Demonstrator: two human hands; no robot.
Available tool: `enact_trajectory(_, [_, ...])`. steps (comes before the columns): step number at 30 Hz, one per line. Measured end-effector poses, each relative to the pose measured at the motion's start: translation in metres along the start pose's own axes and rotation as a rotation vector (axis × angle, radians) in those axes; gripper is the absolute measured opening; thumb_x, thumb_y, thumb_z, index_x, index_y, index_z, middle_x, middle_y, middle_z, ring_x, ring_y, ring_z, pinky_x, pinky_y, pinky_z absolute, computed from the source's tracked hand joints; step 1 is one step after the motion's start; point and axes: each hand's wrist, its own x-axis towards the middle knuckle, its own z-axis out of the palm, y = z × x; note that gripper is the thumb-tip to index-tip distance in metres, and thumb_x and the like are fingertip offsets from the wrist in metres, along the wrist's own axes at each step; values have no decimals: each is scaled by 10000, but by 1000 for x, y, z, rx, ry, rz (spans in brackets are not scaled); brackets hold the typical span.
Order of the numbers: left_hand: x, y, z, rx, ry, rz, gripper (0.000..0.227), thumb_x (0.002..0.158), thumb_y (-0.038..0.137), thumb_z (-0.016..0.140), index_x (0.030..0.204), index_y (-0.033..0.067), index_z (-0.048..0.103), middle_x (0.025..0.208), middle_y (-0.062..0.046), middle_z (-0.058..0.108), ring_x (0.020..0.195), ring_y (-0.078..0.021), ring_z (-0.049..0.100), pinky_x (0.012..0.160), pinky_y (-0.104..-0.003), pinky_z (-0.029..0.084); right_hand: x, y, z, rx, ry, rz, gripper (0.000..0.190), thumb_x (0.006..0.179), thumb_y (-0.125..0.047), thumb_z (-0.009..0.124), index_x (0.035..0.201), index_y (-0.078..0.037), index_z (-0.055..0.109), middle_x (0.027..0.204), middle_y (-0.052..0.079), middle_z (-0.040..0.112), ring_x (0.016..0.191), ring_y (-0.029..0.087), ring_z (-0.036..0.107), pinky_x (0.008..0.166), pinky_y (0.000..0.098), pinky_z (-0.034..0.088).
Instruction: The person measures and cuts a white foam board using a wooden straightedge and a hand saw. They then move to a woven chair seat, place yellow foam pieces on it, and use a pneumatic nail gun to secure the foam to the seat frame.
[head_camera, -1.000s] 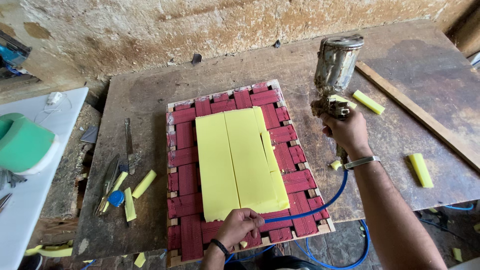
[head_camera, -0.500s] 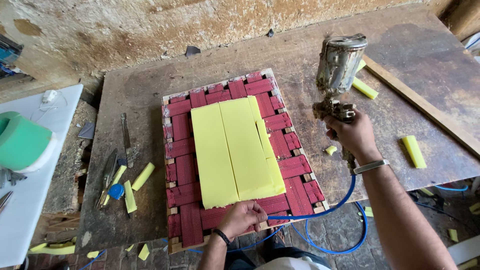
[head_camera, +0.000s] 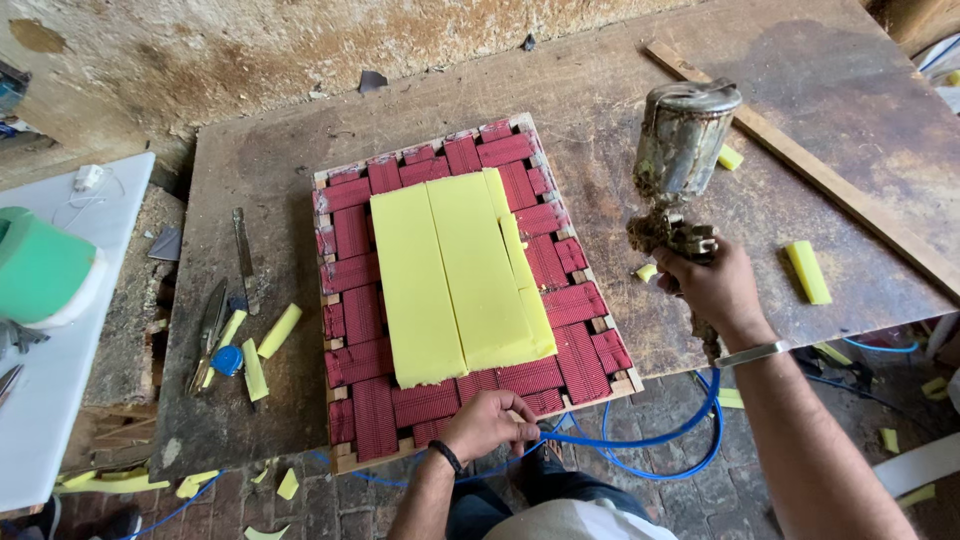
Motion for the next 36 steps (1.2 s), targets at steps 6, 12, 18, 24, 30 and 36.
enact_trajectory(6, [-14, -3, 11, -104, -54, -13, 165, 877, 77, 799, 966, -16, 696, 780, -72, 764, 612, -124, 716, 601, -268, 580, -25, 13, -5, 46, 48, -26, 237, 927, -165, 765, 1058, 30, 727, 869, 105, 759, 714, 161, 728, 618, 310, 586])
enact_trajectory(12, [-30, -13, 17, -17, -55, 26, 185, 877, 90, 811, 972, -12, 690, 785, -85, 748, 616, -119, 712, 590, -266, 564, -63, 19, -8, 111, 69, -71, 237, 921, -158, 758, 1088, 6, 721, 842, 68, 740, 697, 145, 715, 599, 294, 576])
enact_trajectory(18, [-61, -32, 33, 1, -51, 3, 187, 845, 94, 827, 943, -10, 707, 789, -67, 765, 607, -121, 711, 584, -261, 565, -122, 21, -16, 115, 129, -99, 190, 915, -128, 750, 1051, 1, 718, 816, 58, 727, 682, 133, 700, 601, 290, 571])
enact_trajectory(24, [-95, -58, 58, 133, -9, 30, 195, 833, 116, 844, 929, 11, 711, 773, -53, 759, 611, -116, 719, 575, -268, 550, -180, 22, -21, 61, 171, -105, 180, 936, -152, 763, 999, 10, 716, 802, 48, 715, 675, 113, 681, 596, 279, 540])
enact_trajectory(30, [-112, -76, 86, 79, -56, 16, 198, 836, 95, 835, 941, 3, 695, 746, -79, 749, 599, -129, 702, 570, -277, 546, -216, 21, -36, 25, 196, -121, 192, 922, -174, 767, 1011, -14, 708, 788, 29, 711, 676, 90, 673, 602, 264, 538])
enact_trajectory(36, [-114, -82, 106, -1, -60, 53, 211, 840, 101, 831, 950, -10, 687, 727, -90, 743, 600, -137, 706, 568, -280, 564, -226, 39, -50, 8, 157, -93, 203, 925, -168, 775, 997, 7, 703, 779, 39, 716, 668, 101, 665, 600, 275, 534])
